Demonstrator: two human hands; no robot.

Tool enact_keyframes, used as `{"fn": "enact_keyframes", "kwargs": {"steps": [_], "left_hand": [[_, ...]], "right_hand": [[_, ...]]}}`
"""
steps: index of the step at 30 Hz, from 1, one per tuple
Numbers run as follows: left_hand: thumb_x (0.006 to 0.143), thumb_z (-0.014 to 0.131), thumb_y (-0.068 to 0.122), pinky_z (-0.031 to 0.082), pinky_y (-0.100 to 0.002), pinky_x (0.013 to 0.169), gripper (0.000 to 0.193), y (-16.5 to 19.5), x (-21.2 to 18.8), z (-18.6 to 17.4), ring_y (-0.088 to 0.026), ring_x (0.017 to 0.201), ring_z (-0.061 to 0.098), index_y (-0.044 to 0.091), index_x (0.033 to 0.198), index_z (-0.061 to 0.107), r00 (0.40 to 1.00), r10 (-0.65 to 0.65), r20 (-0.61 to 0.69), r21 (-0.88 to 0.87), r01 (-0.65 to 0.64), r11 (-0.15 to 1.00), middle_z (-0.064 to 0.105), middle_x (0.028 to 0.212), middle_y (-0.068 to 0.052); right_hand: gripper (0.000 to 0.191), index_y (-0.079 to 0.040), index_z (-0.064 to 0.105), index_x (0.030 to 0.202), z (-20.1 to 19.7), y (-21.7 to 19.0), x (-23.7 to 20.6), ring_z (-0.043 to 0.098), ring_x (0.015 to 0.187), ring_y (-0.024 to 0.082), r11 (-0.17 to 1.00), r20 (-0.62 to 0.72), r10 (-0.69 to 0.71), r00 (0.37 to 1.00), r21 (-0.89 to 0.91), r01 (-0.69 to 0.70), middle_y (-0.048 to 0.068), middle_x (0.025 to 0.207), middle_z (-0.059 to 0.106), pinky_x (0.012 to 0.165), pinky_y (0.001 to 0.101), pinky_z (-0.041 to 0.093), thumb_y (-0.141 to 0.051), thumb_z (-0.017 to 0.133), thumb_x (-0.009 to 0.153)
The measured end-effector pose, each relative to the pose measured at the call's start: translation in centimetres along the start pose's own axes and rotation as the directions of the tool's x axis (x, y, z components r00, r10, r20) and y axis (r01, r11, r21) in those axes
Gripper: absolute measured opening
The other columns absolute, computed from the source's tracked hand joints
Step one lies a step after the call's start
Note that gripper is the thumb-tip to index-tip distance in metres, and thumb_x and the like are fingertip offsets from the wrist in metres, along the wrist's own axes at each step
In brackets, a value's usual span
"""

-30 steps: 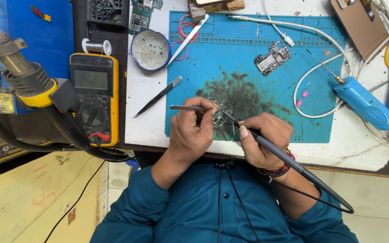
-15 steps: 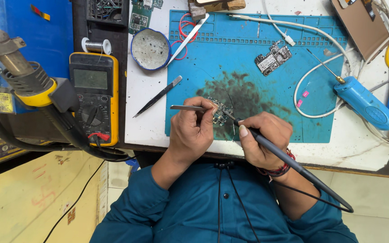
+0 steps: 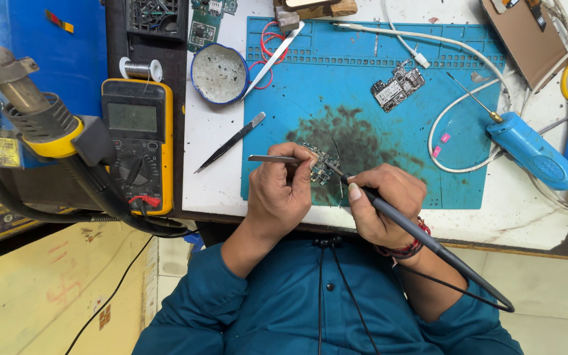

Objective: The person solders a small phone motherboard laid on a blue silicone mat, holding the board with tweezers in one hand while applying a soldering iron with the other. They reposition the board, touch components on it, and briefly reach toward the upper workbench for supplies before resuming soldering.

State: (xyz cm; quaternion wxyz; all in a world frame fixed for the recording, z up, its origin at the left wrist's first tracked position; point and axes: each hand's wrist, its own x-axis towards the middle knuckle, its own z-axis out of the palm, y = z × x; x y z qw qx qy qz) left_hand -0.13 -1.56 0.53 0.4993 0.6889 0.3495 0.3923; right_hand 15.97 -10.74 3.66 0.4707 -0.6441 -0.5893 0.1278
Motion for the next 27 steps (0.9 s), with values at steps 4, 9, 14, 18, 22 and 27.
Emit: {"fn": "enact_keyframes", "kwargs": {"steps": [4, 9, 14, 18, 22, 27], "left_hand": [[0.103, 0.066, 0.0, 0.062, -0.026, 0.071, 0.016, 0.0, 0.06, -0.03, -0.016, 0.084, 0.077, 0.002, 0.113, 0.053, 1.0, 0.006, -0.003, 0.001, -0.006, 1.0, 0.074, 0.102, -0.012], [0.102, 0.066, 0.0, 0.061, -0.026, 0.07, 0.016, 0.05, 0.06, -0.01, -0.016, 0.083, 0.076, 0.002, 0.113, 0.054, 1.0, 0.001, -0.003, 0.012, -0.001, 1.0, 0.074, 0.101, -0.011], [0.102, 0.066, 0.0, 0.062, -0.026, 0.071, 0.016, 0.02, 0.13, -0.02, -0.016, 0.084, 0.077, 0.002, 0.113, 0.054, 1.0, -0.008, 0.0, 0.003, 0.008, 1.0, 0.074, 0.101, -0.011], [0.103, 0.066, 0.0, 0.061, -0.027, 0.071, 0.016, -0.02, 0.12, -0.12, -0.016, 0.084, 0.076, 0.002, 0.113, 0.054, 1.0, 0.012, 0.002, 0.017, -0.012, 1.0, 0.074, 0.102, -0.011], [0.102, 0.066, 0.001, 0.062, -0.027, 0.071, 0.016, -0.03, 0.07, -0.07, -0.016, 0.084, 0.077, 0.002, 0.113, 0.054, 1.0, -0.016, 0.0, 0.021, 0.016, 1.0, 0.074, 0.1, -0.011], [0.103, 0.066, 0.001, 0.061, -0.027, 0.071, 0.016, -0.1, 0.07, -0.14, -0.016, 0.083, 0.076, 0.002, 0.113, 0.054, 1.0, -0.002, 0.001, 0.007, 0.002, 1.0, 0.074, 0.102, -0.011]], "right_hand": [[0.005, -0.001, 0.065, 0.091, 0.0, -0.02, -0.06, 0.062, 0.061, 0.022, 1.0, -0.01, -0.009, 1.0, 0.003, 0.009, 0.01, 0.074, 0.065, 0.058, 0.0327, 0.045, -0.003, 0.069, 0.088], [0.004, -0.001, 0.066, 0.09, 0.04, 0.01, -0.07, 0.061, 0.06, 0.022, 1.0, -0.011, -0.004, 1.0, -0.005, 0.004, 0.01, 0.072, 0.064, 0.057, 0.0327, 0.044, -0.002, 0.069, 0.088], [0.004, -0.001, 0.066, 0.09, 0.04, 0.06, -0.02, 0.061, 0.06, 0.022, 1.0, -0.013, -0.011, 1.0, -0.005, 0.011, 0.01, 0.073, 0.064, 0.057, 0.0327, 0.044, -0.002, 0.069, 0.087], [0.004, -0.001, 0.066, 0.09, 0.0, 0.0, -0.07, 0.061, 0.06, 0.022, 1.0, -0.009, -0.002, 1.0, -0.009, 0.002, 0.01, 0.074, 0.065, 0.057, 0.0326, 0.044, -0.002, 0.069, 0.087], [0.005, -0.001, 0.066, 0.091, -0.04, 0.03, -0.04, 0.061, 0.06, 0.022, 1.0, -0.012, 0.001, 1.0, -0.007, -0.001, 0.01, 0.072, 0.064, 0.057, 0.0326, 0.044, -0.002, 0.069, 0.087], [0.004, -0.002, 0.066, 0.091, 0.03, -0.06, -0.02, 0.061, 0.061, 0.022, 1.0, -0.011, -0.005, 1.0, -0.01, 0.005, 0.01, 0.074, 0.065, 0.058, 0.0324, 0.044, -0.002, 0.069, 0.088]]}}
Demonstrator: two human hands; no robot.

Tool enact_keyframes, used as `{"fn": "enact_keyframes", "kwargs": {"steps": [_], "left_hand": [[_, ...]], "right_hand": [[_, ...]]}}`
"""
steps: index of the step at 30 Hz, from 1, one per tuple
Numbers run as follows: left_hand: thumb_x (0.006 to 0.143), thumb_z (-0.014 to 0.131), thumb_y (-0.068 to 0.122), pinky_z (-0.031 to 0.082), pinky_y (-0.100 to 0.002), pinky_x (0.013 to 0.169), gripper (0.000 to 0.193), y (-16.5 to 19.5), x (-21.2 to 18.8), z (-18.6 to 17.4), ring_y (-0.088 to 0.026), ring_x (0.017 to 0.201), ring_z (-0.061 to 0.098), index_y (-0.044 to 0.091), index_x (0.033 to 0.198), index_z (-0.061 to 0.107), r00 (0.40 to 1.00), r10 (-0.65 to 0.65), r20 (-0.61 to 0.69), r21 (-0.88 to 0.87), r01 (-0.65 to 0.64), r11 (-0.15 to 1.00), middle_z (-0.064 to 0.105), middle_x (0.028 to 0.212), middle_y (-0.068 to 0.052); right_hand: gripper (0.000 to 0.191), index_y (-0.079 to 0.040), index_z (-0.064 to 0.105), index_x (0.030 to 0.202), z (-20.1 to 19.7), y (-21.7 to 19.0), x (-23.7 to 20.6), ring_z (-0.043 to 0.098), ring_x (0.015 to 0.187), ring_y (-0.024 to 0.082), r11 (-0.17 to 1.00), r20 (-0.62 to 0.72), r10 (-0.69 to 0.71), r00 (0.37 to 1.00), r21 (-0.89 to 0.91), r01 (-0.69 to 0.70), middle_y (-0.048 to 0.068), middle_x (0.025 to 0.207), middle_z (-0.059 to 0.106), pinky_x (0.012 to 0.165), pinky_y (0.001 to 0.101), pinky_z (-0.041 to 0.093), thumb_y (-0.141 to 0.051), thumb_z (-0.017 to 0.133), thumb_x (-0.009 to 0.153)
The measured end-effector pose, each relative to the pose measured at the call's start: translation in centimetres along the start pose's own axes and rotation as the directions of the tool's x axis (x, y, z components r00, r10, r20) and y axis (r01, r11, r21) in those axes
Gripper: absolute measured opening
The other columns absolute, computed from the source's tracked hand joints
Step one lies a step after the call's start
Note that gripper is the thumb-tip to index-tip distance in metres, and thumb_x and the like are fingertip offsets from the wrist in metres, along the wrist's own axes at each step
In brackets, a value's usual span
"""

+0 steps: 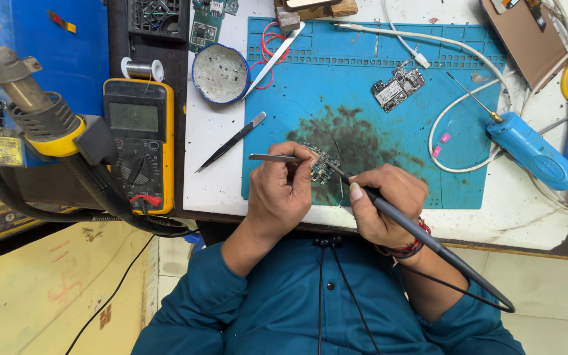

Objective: The person solders a small phone motherboard laid on a blue silicone mat, holding the board with tweezers in one hand while applying a soldering iron with the other. They reposition the board, touch components on it, and briefly reach toward the upper workbench for supplies before resuming soldering.

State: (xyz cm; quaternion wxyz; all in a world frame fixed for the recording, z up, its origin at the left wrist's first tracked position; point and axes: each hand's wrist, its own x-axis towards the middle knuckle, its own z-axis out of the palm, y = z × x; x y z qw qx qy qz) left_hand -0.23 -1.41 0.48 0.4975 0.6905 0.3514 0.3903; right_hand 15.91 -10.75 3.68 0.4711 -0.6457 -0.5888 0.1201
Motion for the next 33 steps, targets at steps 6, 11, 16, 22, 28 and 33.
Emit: {"fn": "enact_keyframes", "kwargs": {"steps": [6, 11, 16, 22, 28, 33], "left_hand": [[0.103, 0.066, 0.001, 0.061, -0.026, 0.07, 0.016, -0.01, -0.04, 0.12, -0.015, 0.083, 0.076, 0.002, 0.113, 0.054, 1.0, 0.004, 0.001, 0.007, -0.004, 1.0, 0.074, 0.101, -0.011], [0.103, 0.066, 0.001, 0.061, -0.025, 0.07, 0.016, -0.03, 0.02, 0.12, -0.015, 0.082, 0.076, 0.002, 0.113, 0.054, 1.0, -0.003, 0.006, -0.003, 0.003, 1.0, 0.074, 0.101, -0.011], [0.103, 0.066, 0.001, 0.061, -0.026, 0.07, 0.015, 0.05, -0.02, 0.04, -0.015, 0.083, 0.076, 0.002, 0.113, 0.054, 1.0, 0.017, -0.002, 0.008, -0.017, 1.0, 0.074, 0.101, -0.011], [0.102, 0.066, 0.001, 0.06, -0.025, 0.068, 0.016, 0.08, -0.04, 0.13, -0.014, 0.08, 0.076, 0.002, 0.112, 0.054, 1.0, -0.028, 0.004, 0.0, 0.028, 1.0, 0.075, 0.099, -0.01], [0.102, 0.066, 0.001, 0.061, -0.025, 0.069, 0.016, 0.07, -0.01, 0.07, -0.015, 0.082, 0.076, 0.002, 0.113, 0.054, 1.0, -0.008, -0.001, 0.006, 0.008, 1.0, 0.074, 0.1, -0.011], [0.103, 0.066, 0.0, 0.061, -0.026, 0.071, 0.016, 0.11, -0.04, 0.06, -0.015, 0.083, 0.076, 0.002, 0.113, 0.054, 1.0, 0.004, -0.001, 0.006, -0.004, 1.0, 0.074, 0.101, -0.011]], "right_hand": [[0.004, -0.002, 0.067, 0.091, -0.06, -0.01, 0.02, 0.06, 0.059, 0.022, 1.0, 0.006, 0.015, 1.0, -0.004, -0.015, 0.009, 0.071, 0.063, 0.056, 0.0327, 0.043, -0.003, 0.069, 0.087], [0.005, -0.002, 0.066, 0.091, -0.03, 0.04, 0.05, 0.062, 0.061, 0.022, 1.0, 0.003, 0.002, 1.0, 0.009, -0.002, 0.009, 0.073, 0.064, 0.057, 0.0323, 0.045, -0.003, 0.069, 0.088], [0.005, -0.002, 0.066, 0.091, -0.01, 0.04, 0.05, 0.061, 0.061, 0.022, 1.0, 0.011, 0.009, 1.0, 0.005, -0.01, 0.01, 0.073, 0.064, 0.058, 0.0328, 0.044, -0.002, 0.069, 0.088], [0.005, -0.002, 0.066, 0.091, -0.06, 0.06, -0.03, 0.061, 0.06, 0.022, 1.0, 0.012, 0.015, 1.0, 0.01, -0.015, 0.009, 0.071, 0.063, 0.057, 0.0327, 0.044, -0.003, 0.069, 0.087], [0.006, -0.002, 0.065, 0.091, -0.04, 0.08, 0.01, 0.062, 0.061, 0.022, 1.0, 0.007, -0.007, 1.0, 0.008, 0.007, 0.009, 0.073, 0.065, 0.058, 0.0324, 0.046, -0.003, 0.069, 0.088], [0.006, -0.002, 0.066, 0.092, -0.04, 0.03, 0.04, 0.062, 0.061, 0.022, 1.0, 0.013, 0.002, 1.0, 0.008, -0.002, 0.009, 0.072, 0.064, 0.058, 0.0327, 0.045, -0.003, 0.069, 0.087]]}}
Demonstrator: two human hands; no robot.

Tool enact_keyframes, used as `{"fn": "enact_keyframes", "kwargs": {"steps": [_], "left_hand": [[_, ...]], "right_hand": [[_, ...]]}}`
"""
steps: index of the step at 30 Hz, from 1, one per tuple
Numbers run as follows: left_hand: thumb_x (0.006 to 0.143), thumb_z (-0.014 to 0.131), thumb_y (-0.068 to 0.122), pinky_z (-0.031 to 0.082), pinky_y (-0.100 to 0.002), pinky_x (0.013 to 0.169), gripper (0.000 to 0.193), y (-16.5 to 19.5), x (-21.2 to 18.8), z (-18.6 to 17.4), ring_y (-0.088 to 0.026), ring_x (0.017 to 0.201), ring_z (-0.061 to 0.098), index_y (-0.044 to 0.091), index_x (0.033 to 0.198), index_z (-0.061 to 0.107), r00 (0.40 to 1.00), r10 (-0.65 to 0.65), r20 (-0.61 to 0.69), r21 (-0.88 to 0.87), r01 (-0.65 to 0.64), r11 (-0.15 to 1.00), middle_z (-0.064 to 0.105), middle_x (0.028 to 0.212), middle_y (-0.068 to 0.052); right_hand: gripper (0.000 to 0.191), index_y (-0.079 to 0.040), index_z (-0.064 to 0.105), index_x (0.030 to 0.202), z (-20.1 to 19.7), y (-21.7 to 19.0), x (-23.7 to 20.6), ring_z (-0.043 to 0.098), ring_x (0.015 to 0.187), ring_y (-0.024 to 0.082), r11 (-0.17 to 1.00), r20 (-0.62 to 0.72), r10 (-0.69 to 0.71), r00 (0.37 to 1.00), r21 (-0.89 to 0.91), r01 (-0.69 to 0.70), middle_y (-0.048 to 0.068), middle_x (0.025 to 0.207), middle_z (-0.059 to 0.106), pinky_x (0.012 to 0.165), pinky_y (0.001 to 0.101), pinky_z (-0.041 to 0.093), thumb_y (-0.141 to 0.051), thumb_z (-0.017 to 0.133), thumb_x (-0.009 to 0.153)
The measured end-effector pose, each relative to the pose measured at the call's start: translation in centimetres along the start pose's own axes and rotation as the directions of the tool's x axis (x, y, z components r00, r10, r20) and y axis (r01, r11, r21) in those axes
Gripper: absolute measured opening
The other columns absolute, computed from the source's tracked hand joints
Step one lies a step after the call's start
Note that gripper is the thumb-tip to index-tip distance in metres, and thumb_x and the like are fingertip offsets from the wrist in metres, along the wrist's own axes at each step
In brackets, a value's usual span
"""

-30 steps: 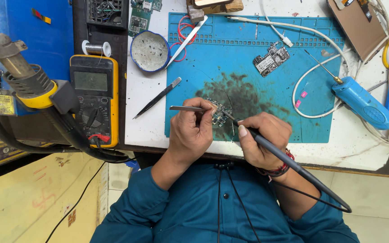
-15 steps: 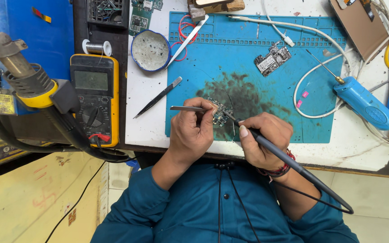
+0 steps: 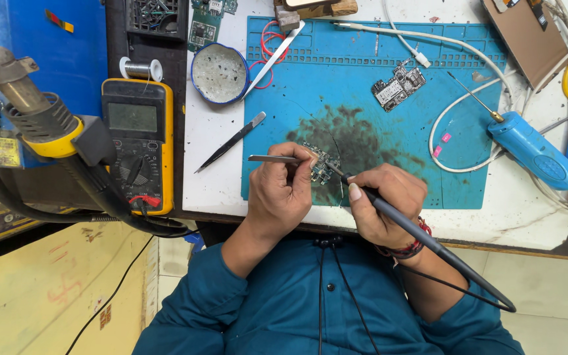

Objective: The person solders a small phone motherboard laid on a blue silicone mat, holding the board with tweezers in one hand while applying a soldering iron with the other. They reposition the board, touch components on it, and briefly reach toward the upper workbench for supplies before resuming soldering.

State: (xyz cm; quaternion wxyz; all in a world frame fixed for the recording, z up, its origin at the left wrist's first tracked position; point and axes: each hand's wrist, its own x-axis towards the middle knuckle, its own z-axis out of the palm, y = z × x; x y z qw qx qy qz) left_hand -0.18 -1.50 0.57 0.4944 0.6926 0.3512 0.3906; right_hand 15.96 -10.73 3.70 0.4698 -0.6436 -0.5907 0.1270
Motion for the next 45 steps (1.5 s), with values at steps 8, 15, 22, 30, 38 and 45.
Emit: {"fn": "enact_keyframes", "kwargs": {"steps": [8, 15, 22, 30, 38, 45], "left_hand": [[0.103, 0.066, 0.0, 0.062, -0.026, 0.071, 0.016, -0.01, -0.01, 0.04, -0.015, 0.084, 0.077, 0.002, 0.113, 0.053, 1.0, -0.013, 0.005, -0.022, 0.013, 1.0, 0.074, 0.102, -0.011], [0.102, 0.066, 0.0, 0.06, -0.026, 0.068, 0.016, 0.03, 0.07, 0.05, -0.015, 0.081, 0.076, 0.002, 0.113, 0.054, 1.0, -0.024, -0.002, -0.008, 0.024, 1.0, 0.075, 0.1, -0.011], [0.103, 0.066, 0.001, 0.06, -0.026, 0.069, 0.016, 0.01, 0.03, 0.02, -0.014, 0.081, 0.075, 0.002, 0.113, 0.054, 1.0, -0.012, 0.0, -0.015, 0.012, 1.0, 0.074, 0.102, -0.011], [0.103, 0.066, 0.0, 0.061, -0.026, 0.071, 0.016, 0.04, 0.02, -0.01, -0.016, 0.083, 0.076, 0.002, 0.113, 0.053, 1.0, -0.006, -0.002, -0.01, 0.006, 1.0, 0.074, 0.102, -0.011], [0.102, 0.066, 0.0, 0.061, -0.025, 0.07, 0.016, 0.03, 0.1, 0.03, -0.015, 0.082, 0.076, 0.002, 0.113, 0.054, 1.0, -0.011, 0.0, -0.012, 0.011, 1.0, 0.074, 0.101, -0.011], [0.102, 0.066, 0.0, 0.061, -0.025, 0.069, 0.016, 0.02, 0.04, 0.06, -0.014, 0.082, 0.075, 0.002, 0.113, 0.054, 1.0, -0.017, -0.001, -0.015, 0.017, 1.0, 0.074, 0.1, -0.011]], "right_hand": [[0.005, -0.002, 0.066, 0.091, -0.05, -0.16, 0.05, 0.062, 0.06, 0.022, 1.0, 0.001, 0.008, 1.0, -0.001, -0.008, 0.009, 0.072, 0.064, 0.057, 0.0329, 0.045, -0.003, 0.069, 0.087], [0.005, -0.002, 0.067, 0.09, -0.04, -0.12, 0.04, 0.06, 0.058, 0.022, 1.0, 0.002, 0.005, 1.0, -0.015, -0.005, 0.009, 0.069, 0.062, 0.056, 0.0336, 0.043, -0.003, 0.069, 0.086], [0.006, -0.002, 0.066, 0.091, -0.04, -0.13, 0.04, 0.061, 0.061, 0.023, 1.0, 0.006, -0.002, 1.0, -0.005, 0.002, 0.009, 0.072, 0.064, 0.057, 0.0334, 0.044, -0.004, 0.069, 0.087], [0.006, -0.002, 0.066, 0.092, -0.04, -0.14, 0.1, 0.061, 0.06, 0.023, 1.0, 0.006, -0.003, 1.0, 0.0, 0.003, 0.009, 0.071, 0.063, 0.057, 0.0335, 0.044, -0.004, 0.069, 0.086], [0.006, -0.002, 0.066, 0.091, -0.01, -0.13, 0.09, 0.061, 0.059, 0.022, 1.0, 0.001, 0.0, 1.0, -0.003, 0.0, 0.009, 0.071, 0.063, 0.057, 0.0333, 0.044, -0.003, 0.068, 0.086], [0.006, -0.002, 0.066, 0.092, 0.0, -0.14, 0.08, 0.061, 0.06, 0.023, 1.0, 0.002, -0.001, 1.0, 0.002, 0.001, 0.009, 0.071, 0.063, 0.057, 0.0335, 0.045, -0.002, 0.069, 0.087]]}}
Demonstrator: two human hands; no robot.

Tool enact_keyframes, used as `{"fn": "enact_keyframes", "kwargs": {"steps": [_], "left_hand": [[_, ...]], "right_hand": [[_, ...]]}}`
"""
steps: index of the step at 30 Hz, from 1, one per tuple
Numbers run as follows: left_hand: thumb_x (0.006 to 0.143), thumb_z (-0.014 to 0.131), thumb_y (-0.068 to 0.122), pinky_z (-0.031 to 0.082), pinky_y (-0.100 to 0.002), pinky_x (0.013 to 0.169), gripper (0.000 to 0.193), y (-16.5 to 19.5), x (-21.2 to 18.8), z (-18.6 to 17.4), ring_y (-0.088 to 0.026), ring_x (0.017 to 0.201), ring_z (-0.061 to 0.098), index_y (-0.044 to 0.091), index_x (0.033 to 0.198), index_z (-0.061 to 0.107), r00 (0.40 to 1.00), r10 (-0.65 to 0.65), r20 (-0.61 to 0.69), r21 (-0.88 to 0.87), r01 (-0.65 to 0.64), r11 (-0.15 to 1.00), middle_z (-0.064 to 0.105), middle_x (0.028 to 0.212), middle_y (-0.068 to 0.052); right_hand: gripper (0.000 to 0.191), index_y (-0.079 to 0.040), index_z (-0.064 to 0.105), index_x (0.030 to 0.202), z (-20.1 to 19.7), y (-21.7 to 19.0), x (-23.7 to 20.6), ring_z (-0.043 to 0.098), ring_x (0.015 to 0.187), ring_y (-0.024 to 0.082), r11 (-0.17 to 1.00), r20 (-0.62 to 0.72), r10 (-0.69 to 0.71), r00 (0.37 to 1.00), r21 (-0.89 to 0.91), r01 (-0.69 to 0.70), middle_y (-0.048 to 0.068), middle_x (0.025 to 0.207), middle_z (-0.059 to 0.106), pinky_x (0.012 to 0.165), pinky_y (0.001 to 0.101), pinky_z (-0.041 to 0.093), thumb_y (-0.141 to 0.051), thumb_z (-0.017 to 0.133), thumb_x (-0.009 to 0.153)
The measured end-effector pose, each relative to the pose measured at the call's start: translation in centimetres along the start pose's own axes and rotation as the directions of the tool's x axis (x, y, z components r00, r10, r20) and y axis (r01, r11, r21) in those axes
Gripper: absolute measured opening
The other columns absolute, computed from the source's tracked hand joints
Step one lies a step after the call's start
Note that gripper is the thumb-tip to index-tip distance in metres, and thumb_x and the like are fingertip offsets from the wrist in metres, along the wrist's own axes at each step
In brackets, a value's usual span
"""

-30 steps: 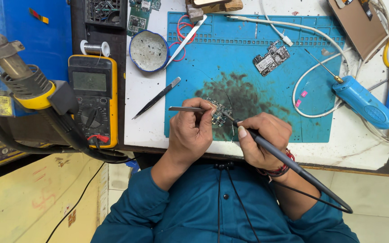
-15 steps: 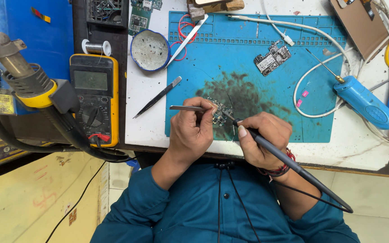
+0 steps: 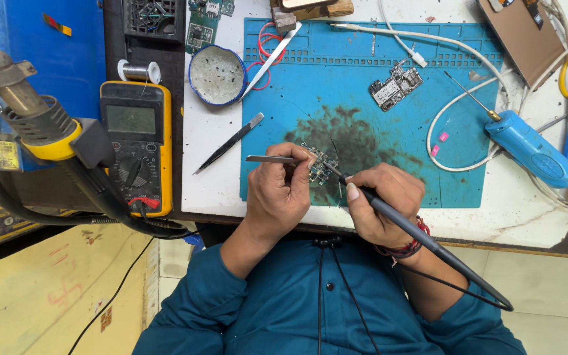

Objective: The person solders a small phone motherboard laid on a blue silicone mat, holding the board with tweezers in one hand while applying a soldering iron with the other. They reposition the board, touch components on it, and briefly reach toward the upper workbench for supplies before resuming soldering.

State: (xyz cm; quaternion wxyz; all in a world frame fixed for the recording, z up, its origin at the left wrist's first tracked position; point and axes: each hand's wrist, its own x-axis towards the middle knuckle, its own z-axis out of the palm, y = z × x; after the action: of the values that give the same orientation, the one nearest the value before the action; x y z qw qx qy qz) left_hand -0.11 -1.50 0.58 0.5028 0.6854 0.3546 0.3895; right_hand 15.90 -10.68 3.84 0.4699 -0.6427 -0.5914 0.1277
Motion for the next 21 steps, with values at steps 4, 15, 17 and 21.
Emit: {"fn": "enact_keyframes", "kwargs": {"steps": [4, 15, 17, 21], "left_hand": [[0.103, 0.066, 0.0, 0.061, -0.025, 0.07, 0.016, -0.02, -0.02, -0.01, -0.014, 0.083, 0.076, 0.002, 0.113, 0.054, 1.0, 0.009, -0.001, -0.011, -0.009, 1.0, 0.074, 0.102, -0.011], [0.103, 0.066, 0.0, 0.061, -0.026, 0.07, 0.016, -0.09, -0.02, -0.02, -0.015, 0.083, 0.076, 0.002, 0.113, 0.054, 1.0, 0.013, 0.003, 0.002, -0.013, 1.0, 0.074, 0.101, -0.011], [0.103, 0.066, 0.0, 0.061, -0.026, 0.07, 0.016, -0.07, -0.1, -0.05, -0.015, 0.082, 0.076, 0.002, 0.113, 0.054, 1.0, 0.006, 0.003, 0.001, -0.006, 1.0, 0.074, 0.1, -0.011], [0.103, 0.066, 0.0, 0.062, -0.026, 0.07, 0.016, -0.1, -0.13, -0.1, -0.015, 0.084, 0.076, 0.002, 0.113, 0.054, 1.0, 0.011, 0.004, 0.002, -0.011, 1.0, 0.074, 0.102, -0.011]], "right_hand": [[0.006, -0.002, 0.066, 0.092, 0.04, -0.01, -0.03, 0.062, 0.061, 0.023, 1.0, -0.008, 0.001, 1.0, -0.006, -0.001, 0.01, 0.073, 0.065, 0.058, 0.0332, 0.045, -0.003, 0.069, 0.087], [0.006, -0.002, 0.066, 0.091, -0.04, 0.0, 0.02, 0.061, 0.059, 0.022, 1.0, -0.007, -0.002, 1.0, -0.007, 0.002, 0.009, 0.07, 0.063, 0.057, 0.0328, 0.045, -0.002, 0.069, 0.087], [0.006, -0.002, 0.066, 0.092, -0.03, 0.02, 0.01, 0.061, 0.06, 0.022, 1.0, -0.005, 0.002, 1.0, -0.011, -0.002, 0.009, 0.071, 0.063, 0.057, 0.033, 0.045, -0.002, 0.069, 0.087], [0.006, -0.002, 0.065, 0.091, -0.05, 0.02, -0.07, 0.062, 0.06, 0.022, 1.0, -0.009, -0.006, 1.0, 0.001, 0.006, 0.009, 0.072, 0.064, 0.057, 0.0327, 0.045, -0.003, 0.068, 0.087]]}}
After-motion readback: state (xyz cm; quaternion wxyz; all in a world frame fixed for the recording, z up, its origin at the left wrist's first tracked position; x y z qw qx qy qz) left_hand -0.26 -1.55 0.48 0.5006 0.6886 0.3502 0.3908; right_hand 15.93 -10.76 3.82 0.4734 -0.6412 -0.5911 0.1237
